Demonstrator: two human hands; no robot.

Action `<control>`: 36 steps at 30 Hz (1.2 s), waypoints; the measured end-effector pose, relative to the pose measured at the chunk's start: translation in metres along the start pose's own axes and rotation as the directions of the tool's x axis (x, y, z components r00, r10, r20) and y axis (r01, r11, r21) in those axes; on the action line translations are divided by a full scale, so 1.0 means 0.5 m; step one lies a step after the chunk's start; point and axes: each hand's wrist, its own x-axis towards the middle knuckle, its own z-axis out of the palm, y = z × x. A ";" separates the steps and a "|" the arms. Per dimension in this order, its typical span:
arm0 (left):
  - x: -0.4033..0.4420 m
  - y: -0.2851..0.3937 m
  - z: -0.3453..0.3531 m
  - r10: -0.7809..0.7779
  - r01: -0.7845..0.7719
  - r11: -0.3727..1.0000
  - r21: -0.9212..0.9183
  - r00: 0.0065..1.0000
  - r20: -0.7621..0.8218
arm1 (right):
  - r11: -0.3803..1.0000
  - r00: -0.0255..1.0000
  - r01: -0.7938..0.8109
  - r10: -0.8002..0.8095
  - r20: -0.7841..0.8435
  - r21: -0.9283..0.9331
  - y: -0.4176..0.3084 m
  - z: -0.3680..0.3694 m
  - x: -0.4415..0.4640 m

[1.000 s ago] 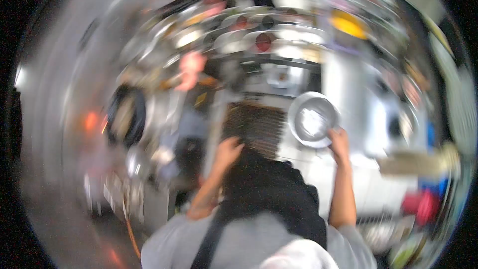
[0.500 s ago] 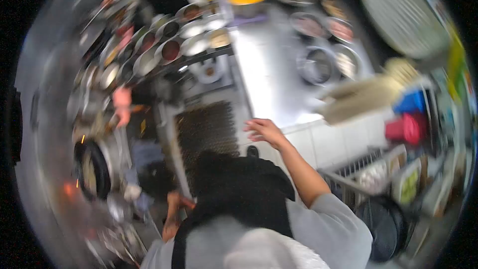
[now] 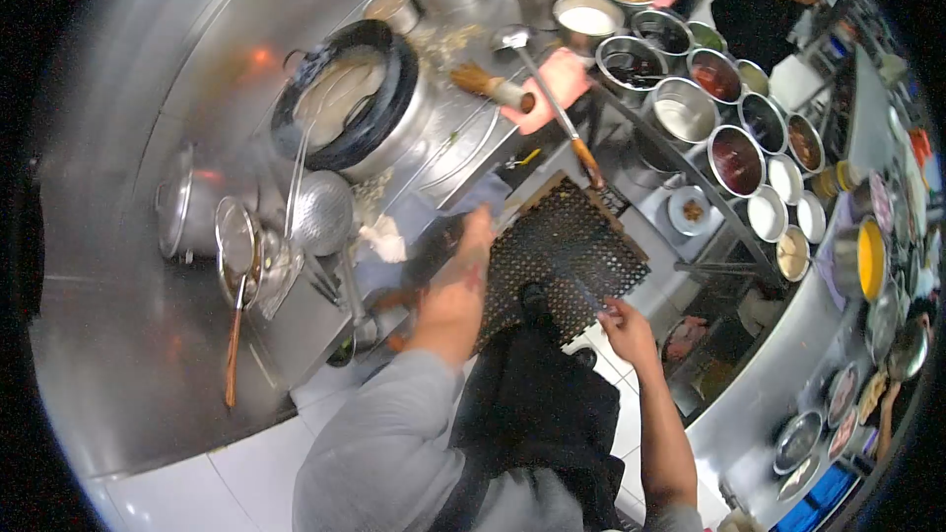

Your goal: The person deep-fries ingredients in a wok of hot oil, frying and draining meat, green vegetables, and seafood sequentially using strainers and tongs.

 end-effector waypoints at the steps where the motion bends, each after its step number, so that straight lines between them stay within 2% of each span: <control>1: -0.051 0.011 -0.024 0.127 -0.139 0.977 0.164 0.989 0.081 | 0.986 0.995 0.089 -0.095 -0.043 -0.138 -0.018 0.024 0.051; 2: -0.109 0.031 -0.046 0.213 -0.245 0.908 0.340 0.969 0.128 | 0.946 0.976 0.171 -0.200 -0.081 -0.274 -0.045 0.056 0.102; 3: -0.162 0.037 -0.063 0.245 -0.273 0.938 0.216 0.958 0.149 | 0.858 0.903 0.304 -0.397 -0.162 -0.414 -0.092 0.085 0.136; 4: -0.185 0.036 -0.083 0.068 -0.067 0.998 -0.012 0.958 0.279 | 0.732 0.783 0.393 -0.584 -0.215 -0.557 -0.142 0.114 0.162; 5: -0.253 0.073 -0.113 -0.072 0.100 0.994 -0.044 0.902 0.426 | 0.675 0.795 0.385 -0.589 -0.145 -0.630 -0.185 0.147 0.184; 6: -0.320 0.117 -0.141 -0.193 0.270 0.961 -0.053 0.799 0.570 | 0.655 0.839 0.404 -0.544 -0.027 -0.639 -0.198 0.179 0.222; 7: -0.323 0.114 -0.153 -0.187 0.271 0.960 -0.064 0.799 0.571 | 0.637 0.868 0.427 -0.489 0.092 -0.642 -0.213 0.211 0.261; 8: -0.313 0.104 -0.163 -0.167 0.207 0.978 -0.018 0.834 0.526 | 0.679 0.889 0.456 -0.377 0.260 -0.575 -0.213 0.242 0.293; 10: -0.253 0.069 -0.175 -0.133 0.120 0.991 0.057 0.909 0.395 | 0.644 0.842 0.503 -0.517 0.156 -0.576 -0.244 0.252 0.258; 14: -0.248 0.059 -0.142 -0.202 0.217 0.971 -0.102 0.970 0.139 | 0.724 0.871 0.456 -0.481 0.095 -0.518 -0.231 0.175 0.149; 15: -0.149 -0.014 -0.193 0.151 -0.213 0.948 0.236 0.955 0.256 | 0.779 0.900 0.409 -0.432 0.066 -0.476 -0.207 0.133 0.115; 16: -0.255 0.013 -0.190 0.217 -0.224 0.973 -0.064 0.774 0.595 | 0.833 0.936 0.348 -0.331 0.117 -0.431 -0.182 0.082 0.068; 17: -0.217 -0.018 -0.147 0.048 -0.039 0.999 -0.029 0.770 0.637 | 0.828 0.907 0.408 -0.417 0.065 -0.385 -0.131 0.053 0.032; 18: -0.313 0.007 -0.105 -0.151 0.098 0.987 0.131 0.856 0.495 | 0.893 0.934 0.352 -0.354 0.048 -0.281 -0.094 0.004 -0.022; 19: -0.436 0.027 -0.066 -0.070 -0.114 0.921 0.371 0.891 0.448 | 0.933 0.956 0.290 -0.291 0.024 -0.211 -0.051 -0.039 -0.069; 20: -0.571 0.008 -0.013 -0.033 -0.157 0.900 0.406 0.905 0.423 | 0.968 0.976 0.201 -0.211 -0.058 -0.150 0.019 -0.064 -0.116; 21: -0.620 -0.047 0.023 0.093 -0.369 0.822 0.435 0.838 0.537 | 0.986 0.988 0.106 -0.119 -0.100 -0.127 0.066 -0.107 -0.181; 22: -0.707 -0.090 0.052 0.125 -0.469 0.823 0.320 0.699 0.704 | 0.994 0.991 0.036 -0.049 -0.122 -0.106 0.099 -0.146 -0.236; 24: -0.818 -0.170 0.106 0.099 -0.589 0.797 0.133 0.345 0.933 | 0.997 0.967 0.003 -0.023 -0.253 -0.076 0.196 -0.161 -0.354; 25: -0.924 -0.186 0.129 0.067 -0.601 0.794 0.094 0.240 0.968 | 0.956 0.961 -0.244 0.262 -0.091 0.165 0.201 -0.204 -0.433; 26: -1.040 -0.186 0.146 0.039 -0.603 0.796 0.053 0.138 0.990 | 0.901 0.932 -0.297 0.345 -0.107 0.317 0.247 -0.190 -0.498; 27: -1.117 -0.201 0.168 -0.061 -0.626 0.778 0.056 0.014 0.998 | 0.821 0.894 -0.389 0.446 -0.044 0.418 0.300 -0.170 -0.555; 28: -1.178 -0.224 0.192 -0.158 -0.652 0.756 0.054 -0.102 0.982 | 0.759 0.885 -0.381 0.464 -0.029 0.528 0.331 -0.158 -0.622; 29: -1.230 -0.258 0.221 -0.217 -0.692 0.721 -0.032 -0.269 0.938 | 0.682 0.850 -0.409 0.526 -0.018 0.606 0.380 -0.134 -0.685; 30: -1.284 -0.298 0.240 -0.270 -0.642 0.767 -0.004 -0.327 0.906 | 0.614 0.804 -0.376 0.588 -0.085 0.694 0.422 -0.110 -0.746; 31: -1.327 -0.339 0.269 -0.389 -0.685 0.727 0.054 -0.345 0.854 | 0.476 0.707 -0.331 0.697 -0.120 0.815 0.460 -0.086 -0.798; 32: -1.372 -0.378 0.293 -0.448 -0.718 0.688 0.111 -0.299 0.842 | 0.455 0.544 -0.342 0.809 -0.222 0.822 0.534 -0.047 -0.846; 33: -1.413 -0.401 0.317 -0.463 -0.763 0.638 0.103 -0.272 0.844 | 0.823 0.469 -0.416 0.559 -0.684 0.387 0.607 -0.014 -0.912; 34: -1.449 -0.418 0.332 -0.453 -0.718 0.675 0.172 -0.219 0.864 | 0.845 0.433 -0.504 0.068 -0.899 -0.179 0.659 0.001 -0.950; 35: -1.471 -0.435 0.348 -0.443 -0.662 0.712 0.235 -0.163 0.882 | 0.855 0.446 -0.489 0.074 -0.892 -0.173 0.664 -0.017 -0.938; 36: -1.471 -0.456 0.369 -0.451 -0.669 0.699 0.251 -0.141 0.881 | 0.966 0.238 -0.186 0.219 -0.946 0.177 0.646 -0.057 -0.916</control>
